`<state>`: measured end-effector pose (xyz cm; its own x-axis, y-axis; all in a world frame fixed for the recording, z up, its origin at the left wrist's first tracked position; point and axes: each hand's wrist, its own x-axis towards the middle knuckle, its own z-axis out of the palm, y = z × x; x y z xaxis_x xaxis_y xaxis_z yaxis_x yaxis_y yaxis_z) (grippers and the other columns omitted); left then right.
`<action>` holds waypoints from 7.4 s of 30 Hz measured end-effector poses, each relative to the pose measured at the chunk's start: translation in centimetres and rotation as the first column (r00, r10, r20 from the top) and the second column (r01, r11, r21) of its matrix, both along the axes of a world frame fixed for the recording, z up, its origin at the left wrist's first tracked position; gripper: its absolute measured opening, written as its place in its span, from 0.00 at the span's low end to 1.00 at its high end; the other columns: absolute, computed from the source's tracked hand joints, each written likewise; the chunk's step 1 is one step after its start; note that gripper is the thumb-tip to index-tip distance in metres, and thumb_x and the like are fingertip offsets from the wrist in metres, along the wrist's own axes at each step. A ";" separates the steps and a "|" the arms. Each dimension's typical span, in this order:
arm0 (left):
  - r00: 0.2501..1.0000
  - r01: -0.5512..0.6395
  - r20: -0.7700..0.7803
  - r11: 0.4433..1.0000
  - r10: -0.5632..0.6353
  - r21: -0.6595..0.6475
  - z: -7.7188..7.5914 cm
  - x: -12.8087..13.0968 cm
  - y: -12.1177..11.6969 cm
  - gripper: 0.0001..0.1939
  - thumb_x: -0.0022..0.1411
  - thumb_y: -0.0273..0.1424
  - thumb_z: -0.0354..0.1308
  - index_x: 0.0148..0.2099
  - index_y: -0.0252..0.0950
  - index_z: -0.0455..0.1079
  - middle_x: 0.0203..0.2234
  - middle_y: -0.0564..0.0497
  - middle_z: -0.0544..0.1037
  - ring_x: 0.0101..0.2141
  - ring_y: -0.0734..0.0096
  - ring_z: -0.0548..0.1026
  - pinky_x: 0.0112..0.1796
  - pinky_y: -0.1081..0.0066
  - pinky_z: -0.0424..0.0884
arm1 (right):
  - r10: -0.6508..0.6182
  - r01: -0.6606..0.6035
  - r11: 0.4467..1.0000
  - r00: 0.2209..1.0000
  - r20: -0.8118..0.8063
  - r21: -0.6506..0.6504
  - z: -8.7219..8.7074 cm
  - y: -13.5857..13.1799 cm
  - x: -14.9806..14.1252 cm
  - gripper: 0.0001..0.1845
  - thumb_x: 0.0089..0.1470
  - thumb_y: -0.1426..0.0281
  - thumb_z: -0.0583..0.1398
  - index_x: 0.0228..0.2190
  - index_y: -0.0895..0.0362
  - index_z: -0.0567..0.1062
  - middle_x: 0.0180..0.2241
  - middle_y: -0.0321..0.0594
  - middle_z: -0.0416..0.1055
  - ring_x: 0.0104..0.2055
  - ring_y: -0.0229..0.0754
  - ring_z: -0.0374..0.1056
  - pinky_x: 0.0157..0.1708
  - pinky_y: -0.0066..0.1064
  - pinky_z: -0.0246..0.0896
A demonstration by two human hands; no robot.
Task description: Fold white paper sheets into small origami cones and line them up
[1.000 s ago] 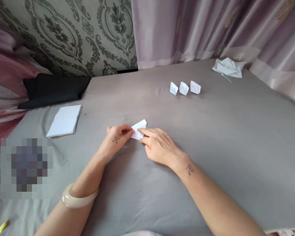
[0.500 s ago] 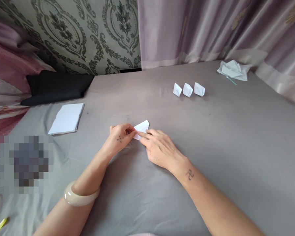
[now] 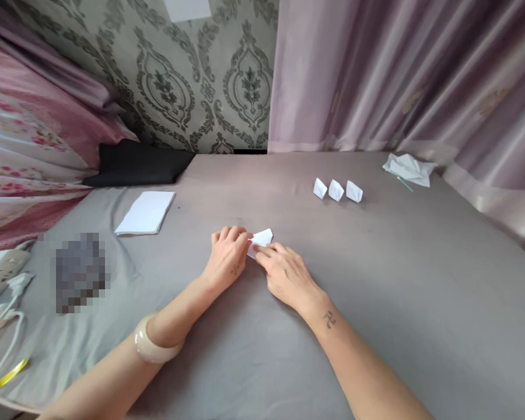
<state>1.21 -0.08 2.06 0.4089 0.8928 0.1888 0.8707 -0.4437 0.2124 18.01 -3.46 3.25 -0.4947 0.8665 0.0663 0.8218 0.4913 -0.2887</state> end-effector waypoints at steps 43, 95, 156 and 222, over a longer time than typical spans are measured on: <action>0.998 0.044 -0.053 0.998 -0.043 0.035 -1.3 -0.7 -4.2 0.19 0.68 0.31 0.41 0.57 0.31 0.62 0.54 0.37 0.69 0.56 0.55 0.66 0.53 0.57 0.66 | -0.066 0.059 0.992 0.996 0.058 0.113 -1.2 -1.5 -1.9 0.26 0.54 0.82 0.49 0.52 0.57 0.67 0.58 0.43 0.63 0.58 0.47 0.58 0.52 0.39 0.59; 0.954 0.185 0.238 0.983 -0.181 0.003 -2.4 -0.4 0.6 0.09 0.64 0.30 0.51 0.41 0.40 0.73 0.40 0.48 0.73 0.39 0.63 0.69 0.41 0.63 0.67 | -0.299 0.321 0.947 0.896 -0.328 0.014 -3.7 4.9 0.9 0.11 0.54 0.70 0.57 0.39 0.53 0.77 0.39 0.41 0.70 0.43 0.44 0.62 0.47 0.36 0.59; 0.966 0.233 0.111 0.972 -0.232 0.004 -1.5 -0.7 -0.3 0.13 0.68 0.31 0.42 0.47 0.38 0.67 0.43 0.46 0.72 0.43 0.62 0.68 0.43 0.63 0.69 | -0.245 0.179 0.962 0.900 -0.360 -0.206 -2.5 6.0 1.0 0.09 0.54 0.64 0.60 0.37 0.49 0.78 0.38 0.36 0.75 0.45 0.45 0.63 0.50 0.43 0.49; 0.876 0.479 -0.050 0.878 -0.479 -0.016 -0.2 -3.3 4.4 0.17 0.69 0.26 0.40 0.42 0.34 0.71 0.36 0.44 0.71 0.40 0.66 0.68 0.38 0.69 0.68 | -0.064 0.061 0.983 0.998 0.012 0.175 -2.1 2.4 3.0 0.15 0.62 0.75 0.51 0.43 0.53 0.74 0.38 0.41 0.68 0.38 0.42 0.60 0.36 0.32 0.56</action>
<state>-2.05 4.31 1.84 0.7960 0.5856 0.1535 0.5612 -0.8089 0.1755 20.97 -1.07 1.18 -0.4424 0.8716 0.2111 0.8567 0.4804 -0.1880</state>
